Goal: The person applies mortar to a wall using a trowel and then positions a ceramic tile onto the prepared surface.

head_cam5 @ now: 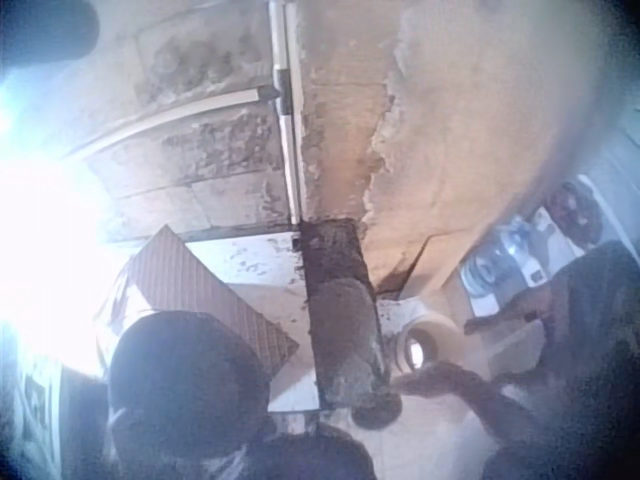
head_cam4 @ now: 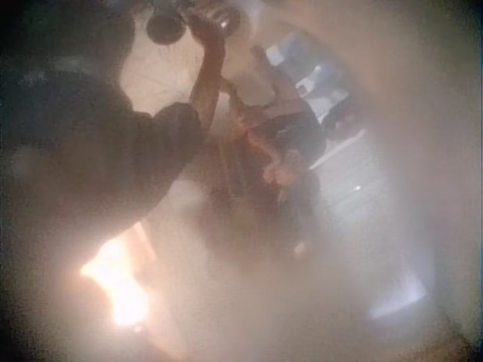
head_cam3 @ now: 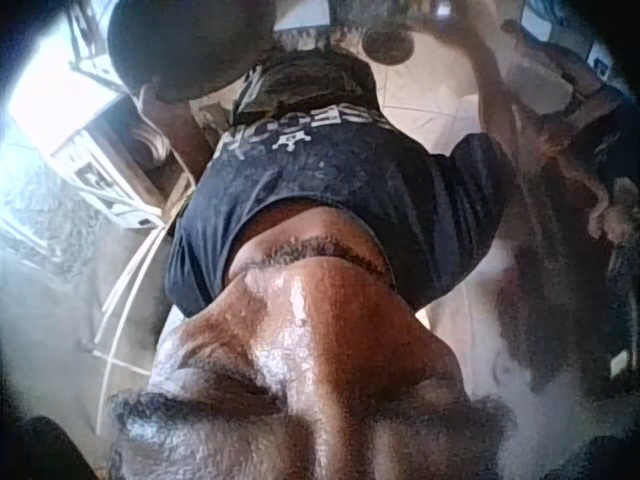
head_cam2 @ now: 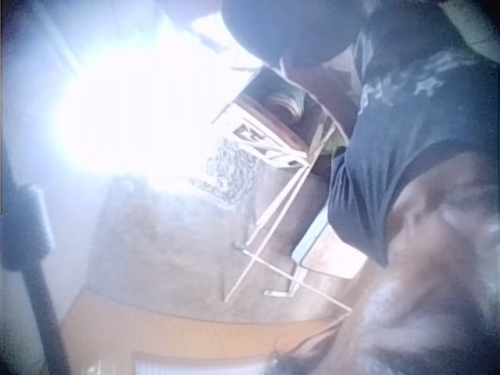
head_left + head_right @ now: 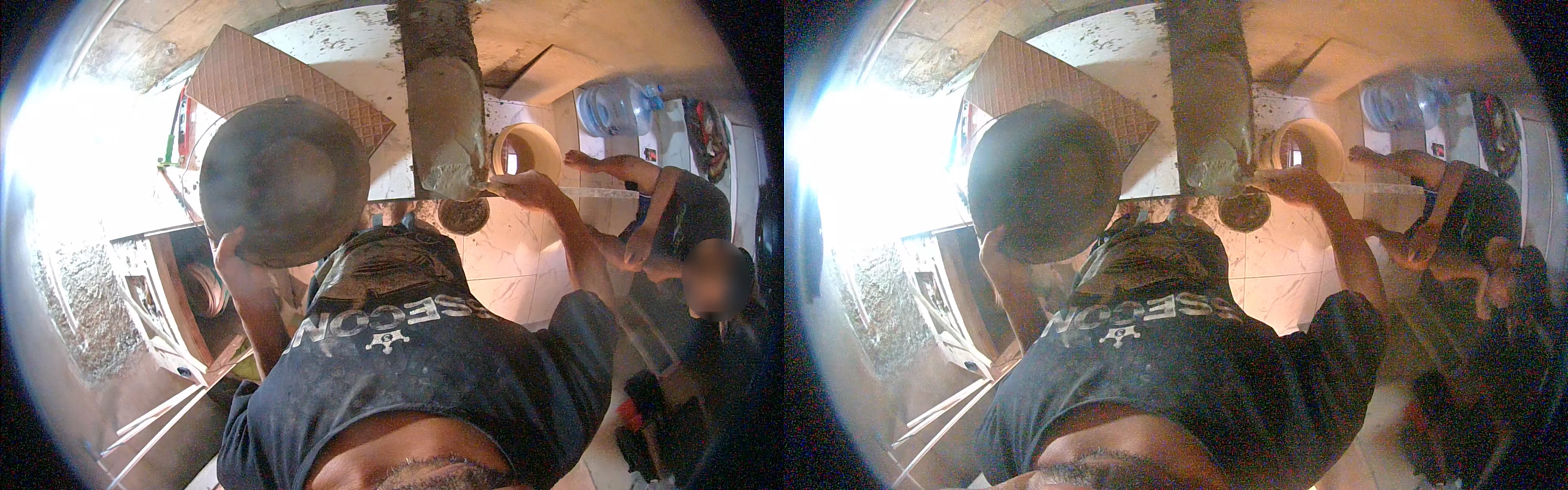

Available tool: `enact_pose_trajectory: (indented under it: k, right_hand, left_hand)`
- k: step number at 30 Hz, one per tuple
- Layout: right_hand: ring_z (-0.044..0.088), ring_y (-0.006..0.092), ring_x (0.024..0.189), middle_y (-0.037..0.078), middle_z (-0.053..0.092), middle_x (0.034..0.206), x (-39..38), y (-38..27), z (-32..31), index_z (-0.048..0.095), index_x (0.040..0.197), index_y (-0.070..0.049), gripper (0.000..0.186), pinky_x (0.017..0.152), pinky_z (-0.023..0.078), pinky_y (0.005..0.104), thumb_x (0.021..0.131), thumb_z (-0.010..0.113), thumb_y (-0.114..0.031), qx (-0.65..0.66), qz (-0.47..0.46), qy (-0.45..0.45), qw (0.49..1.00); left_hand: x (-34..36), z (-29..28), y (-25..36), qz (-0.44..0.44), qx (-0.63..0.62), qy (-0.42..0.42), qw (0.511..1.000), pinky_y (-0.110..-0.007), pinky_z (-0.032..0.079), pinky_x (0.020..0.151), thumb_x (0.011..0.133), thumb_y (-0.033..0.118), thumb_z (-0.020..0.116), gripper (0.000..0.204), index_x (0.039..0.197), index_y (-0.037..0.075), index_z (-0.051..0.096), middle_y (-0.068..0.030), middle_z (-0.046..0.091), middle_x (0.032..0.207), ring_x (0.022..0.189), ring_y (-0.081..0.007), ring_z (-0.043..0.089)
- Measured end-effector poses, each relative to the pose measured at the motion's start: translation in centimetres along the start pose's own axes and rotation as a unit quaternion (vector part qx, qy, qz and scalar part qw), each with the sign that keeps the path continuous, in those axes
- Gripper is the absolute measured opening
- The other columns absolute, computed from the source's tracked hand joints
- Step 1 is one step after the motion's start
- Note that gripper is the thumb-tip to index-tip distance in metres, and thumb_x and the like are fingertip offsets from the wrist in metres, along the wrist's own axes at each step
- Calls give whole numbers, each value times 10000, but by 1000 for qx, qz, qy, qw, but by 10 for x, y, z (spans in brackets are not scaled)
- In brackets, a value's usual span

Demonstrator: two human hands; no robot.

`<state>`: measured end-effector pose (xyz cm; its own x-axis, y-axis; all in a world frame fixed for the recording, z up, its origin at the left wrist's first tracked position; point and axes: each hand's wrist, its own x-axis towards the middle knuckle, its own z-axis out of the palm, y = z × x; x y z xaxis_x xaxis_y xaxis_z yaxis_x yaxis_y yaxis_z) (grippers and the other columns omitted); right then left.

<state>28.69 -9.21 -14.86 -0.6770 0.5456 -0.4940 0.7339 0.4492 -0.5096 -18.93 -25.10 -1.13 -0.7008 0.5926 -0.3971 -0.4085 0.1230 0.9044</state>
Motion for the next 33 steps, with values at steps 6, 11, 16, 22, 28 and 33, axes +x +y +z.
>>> enact_pose_trajectory:
  k: [6,11,16,22,28,33]
  right_hand:
    - [641,295,721,118,652,951,1,13,-16,548,1208,-239,357,701,522,400,902,423,-375,-68,37,36,996]
    - [638,262,746,102,651,937,-10,17,-17,545,1219,-256,372,688,531,369,893,438,-401,88,16,21,996]
    - [634,202,721,92,644,987,-16,28,-1,532,1235,-253,388,607,539,327,883,474,-406,-143,27,45,988]
    - [617,199,823,68,639,1035,-18,44,-8,540,1228,-221,363,634,529,294,902,472,-364,250,225,40,941]
    - [617,214,889,85,629,1065,-28,21,3,506,1255,-217,406,762,501,350,894,469,-399,115,92,-5,989]
    - [605,286,965,76,600,1139,-44,-7,28,493,1261,-197,410,873,455,403,918,403,-403,54,153,52,985]
  left_hand:
    - [4,2,-2,7,-28,-42,999,-366,501,719,716,79,545,303,996,-36,550,-129,596,917,806,-255,601]
    - [10,-2,-5,-24,4,-28,999,-369,498,781,683,51,543,424,1102,-14,518,-121,600,962,880,-261,601]
    - [14,-7,-8,-15,0,-28,1000,-380,488,818,690,53,531,431,1113,-27,508,-135,588,1001,901,-274,593]
    - [18,-4,-9,-15,-4,-37,999,-383,491,818,692,53,527,426,1108,-34,506,-137,579,1016,906,-273,591]
    - [17,0,-7,-14,54,-24,998,-373,505,781,695,55,523,414,1100,-26,509,-135,576,1009,887,-271,593]
    - [17,5,-7,-12,28,-28,999,-367,488,801,684,49,527,441,1118,-28,507,-135,577,1020,901,-270,585]
